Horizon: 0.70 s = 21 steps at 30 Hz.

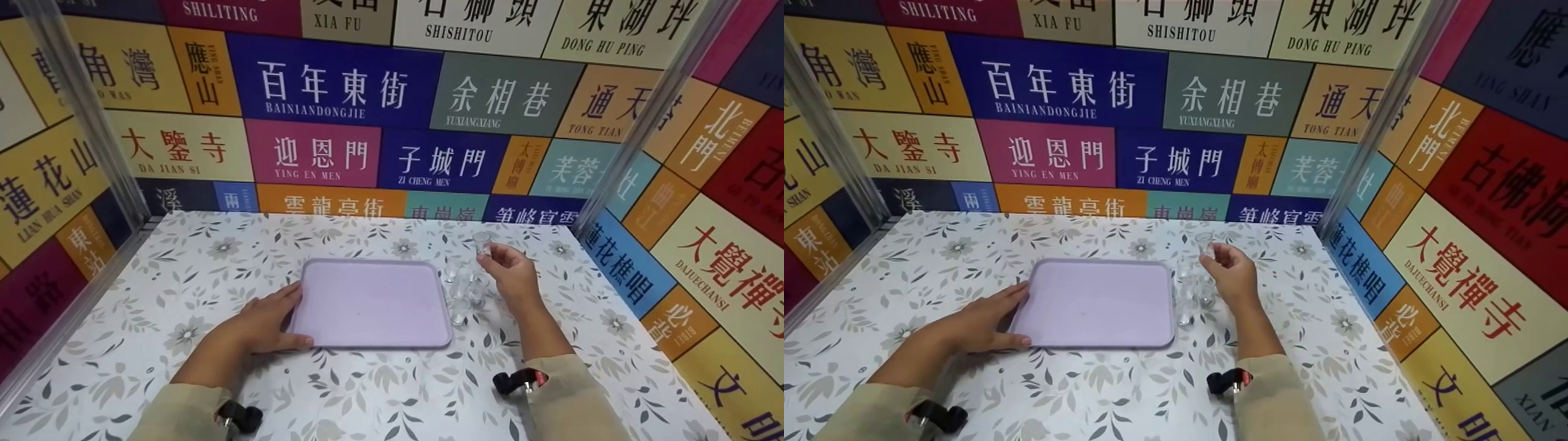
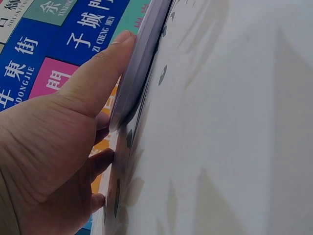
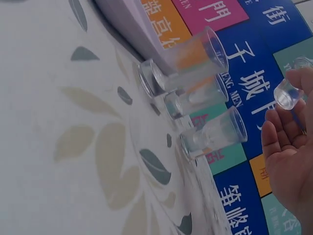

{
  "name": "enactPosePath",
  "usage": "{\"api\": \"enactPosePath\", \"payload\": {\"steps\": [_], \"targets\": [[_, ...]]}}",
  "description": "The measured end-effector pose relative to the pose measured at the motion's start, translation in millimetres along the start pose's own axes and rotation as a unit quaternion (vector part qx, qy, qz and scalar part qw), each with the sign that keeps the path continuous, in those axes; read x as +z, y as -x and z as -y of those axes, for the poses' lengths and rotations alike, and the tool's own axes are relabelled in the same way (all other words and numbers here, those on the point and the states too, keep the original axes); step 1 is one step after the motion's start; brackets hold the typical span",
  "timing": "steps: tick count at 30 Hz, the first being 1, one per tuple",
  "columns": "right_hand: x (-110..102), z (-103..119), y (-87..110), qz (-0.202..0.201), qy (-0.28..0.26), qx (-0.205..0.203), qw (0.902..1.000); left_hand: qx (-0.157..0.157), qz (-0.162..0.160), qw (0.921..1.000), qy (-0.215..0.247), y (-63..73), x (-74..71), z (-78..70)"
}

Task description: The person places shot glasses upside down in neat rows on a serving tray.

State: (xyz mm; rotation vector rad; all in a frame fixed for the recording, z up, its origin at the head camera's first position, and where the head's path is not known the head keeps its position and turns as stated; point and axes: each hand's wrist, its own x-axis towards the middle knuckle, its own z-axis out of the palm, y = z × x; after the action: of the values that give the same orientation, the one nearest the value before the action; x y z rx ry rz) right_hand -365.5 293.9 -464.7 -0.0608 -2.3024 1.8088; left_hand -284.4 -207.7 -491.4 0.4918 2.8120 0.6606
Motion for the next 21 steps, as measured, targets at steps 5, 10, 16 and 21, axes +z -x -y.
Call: {"api": "enactPosePath", "payload": {"steps": [5, 10, 16, 21], "targets": [[18.8, 11.9, 3.2, 0.017, -0.017, -0.007, 0.9997, -0.004, 0.002, 1.0000, 0.003, -0.3, 0.7, 1.0], [36.9, 20.4, 7.7, 0.030, -0.033, -0.033, 0.9985, -0.010, 0.006, 0.9999, 0.003, -1.8, 2.7, 2.0], [58.2, 26.8, 14.6, 0.065, -0.051, -0.045, 0.9955, -0.009, 0.009, 0.9999, 0.001, -2.7, 2.4, 2.2], [76.7, 32.0, 19.2, 0.089, -0.037, -0.059, 0.9936, -0.003, 0.008, 1.0000, -0.004, -1.1, -0.4, 1.5]]}}
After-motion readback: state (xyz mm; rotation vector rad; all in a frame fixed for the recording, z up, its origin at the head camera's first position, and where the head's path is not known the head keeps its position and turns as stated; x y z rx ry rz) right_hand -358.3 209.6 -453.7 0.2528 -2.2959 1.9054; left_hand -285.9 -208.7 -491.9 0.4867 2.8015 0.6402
